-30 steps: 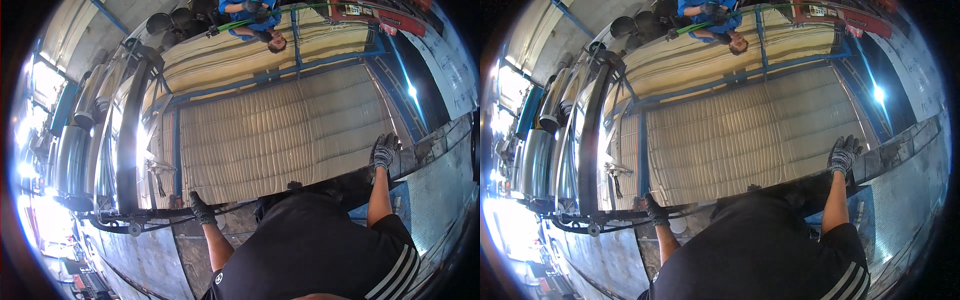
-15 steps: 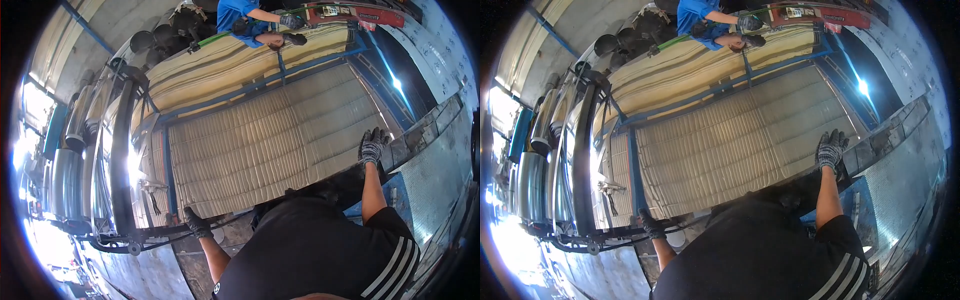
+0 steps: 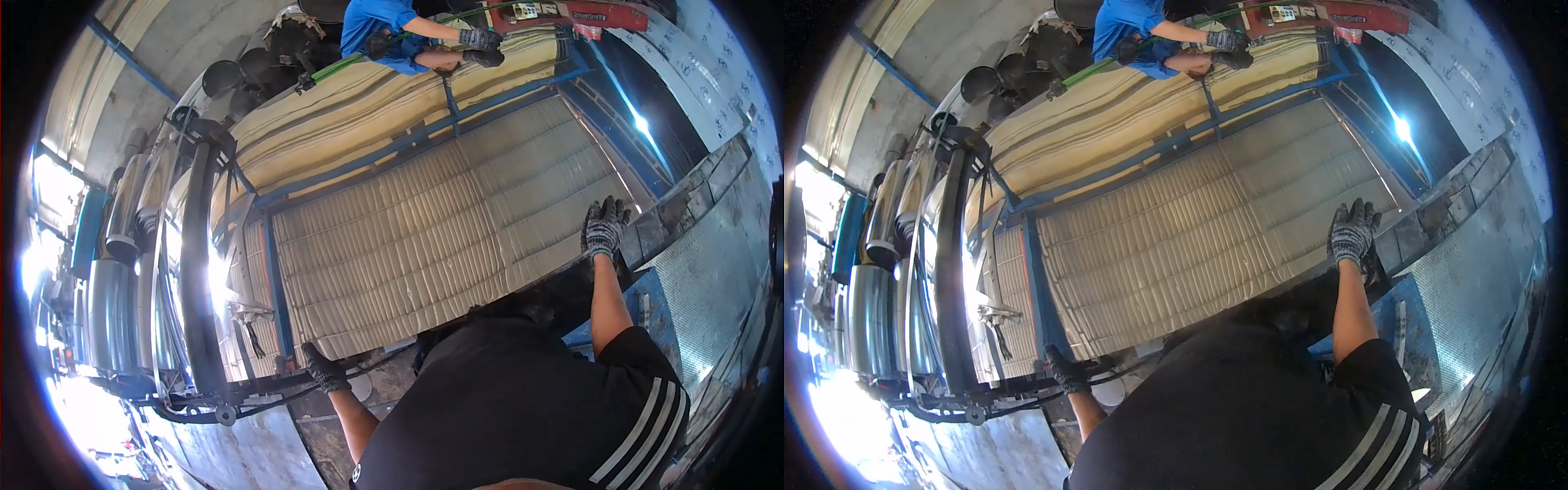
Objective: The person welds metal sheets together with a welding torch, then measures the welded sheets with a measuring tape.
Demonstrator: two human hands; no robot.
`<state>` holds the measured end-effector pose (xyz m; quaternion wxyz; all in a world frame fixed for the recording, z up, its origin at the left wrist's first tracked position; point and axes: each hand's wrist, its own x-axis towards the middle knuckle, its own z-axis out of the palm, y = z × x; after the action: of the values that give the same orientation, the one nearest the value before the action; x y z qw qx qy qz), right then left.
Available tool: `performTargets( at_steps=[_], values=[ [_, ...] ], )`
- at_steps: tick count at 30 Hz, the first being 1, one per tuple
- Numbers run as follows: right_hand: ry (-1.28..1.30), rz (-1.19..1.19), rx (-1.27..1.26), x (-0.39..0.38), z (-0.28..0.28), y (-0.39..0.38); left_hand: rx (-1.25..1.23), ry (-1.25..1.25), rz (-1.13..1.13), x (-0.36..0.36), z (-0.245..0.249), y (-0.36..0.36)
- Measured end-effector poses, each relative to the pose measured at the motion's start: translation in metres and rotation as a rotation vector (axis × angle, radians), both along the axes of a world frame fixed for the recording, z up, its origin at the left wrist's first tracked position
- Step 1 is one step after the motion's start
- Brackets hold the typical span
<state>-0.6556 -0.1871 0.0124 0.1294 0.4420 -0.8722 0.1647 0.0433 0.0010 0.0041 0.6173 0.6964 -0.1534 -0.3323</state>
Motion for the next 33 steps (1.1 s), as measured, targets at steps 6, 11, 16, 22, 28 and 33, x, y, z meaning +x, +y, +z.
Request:
performTargets(
  at_steps=[6, 11, 16, 22, 28, 33],
  values=[
    [-0.08, -0.008, 0.009, 0.014, 0.024, 0.006, 0.427, -1.135, -0.263, 0.065, -0.088, 0.023],
    [-0.096, -0.03, 0.023, 0.008, 0.014, 0.003, 0.002, -0.186, 0.035, 0.068, -0.089, 0.011],
    [-0.126, -0.041, 0.055, -0.002, 0.0, -0.001, 0.157, -1.111, -0.03, 0.072, -0.101, 0.015],
    [-0.123, -0.042, 0.044, -0.005, -0.006, -0.002, -0.073, -0.37, 0.232, 0.079, -0.106, 0.003],
    [-0.077, -0.045, 0.049, 0.0, 0.002, 0.0, -0.082, -0.421, 0.18, 0.08, -0.116, 0.006],
    [-0.084, -0.026, 0.024, -0.005, -0.005, -0.001, -0.093, -0.329, 0.192, 0.071, -0.097, 0.0]
  ],
)
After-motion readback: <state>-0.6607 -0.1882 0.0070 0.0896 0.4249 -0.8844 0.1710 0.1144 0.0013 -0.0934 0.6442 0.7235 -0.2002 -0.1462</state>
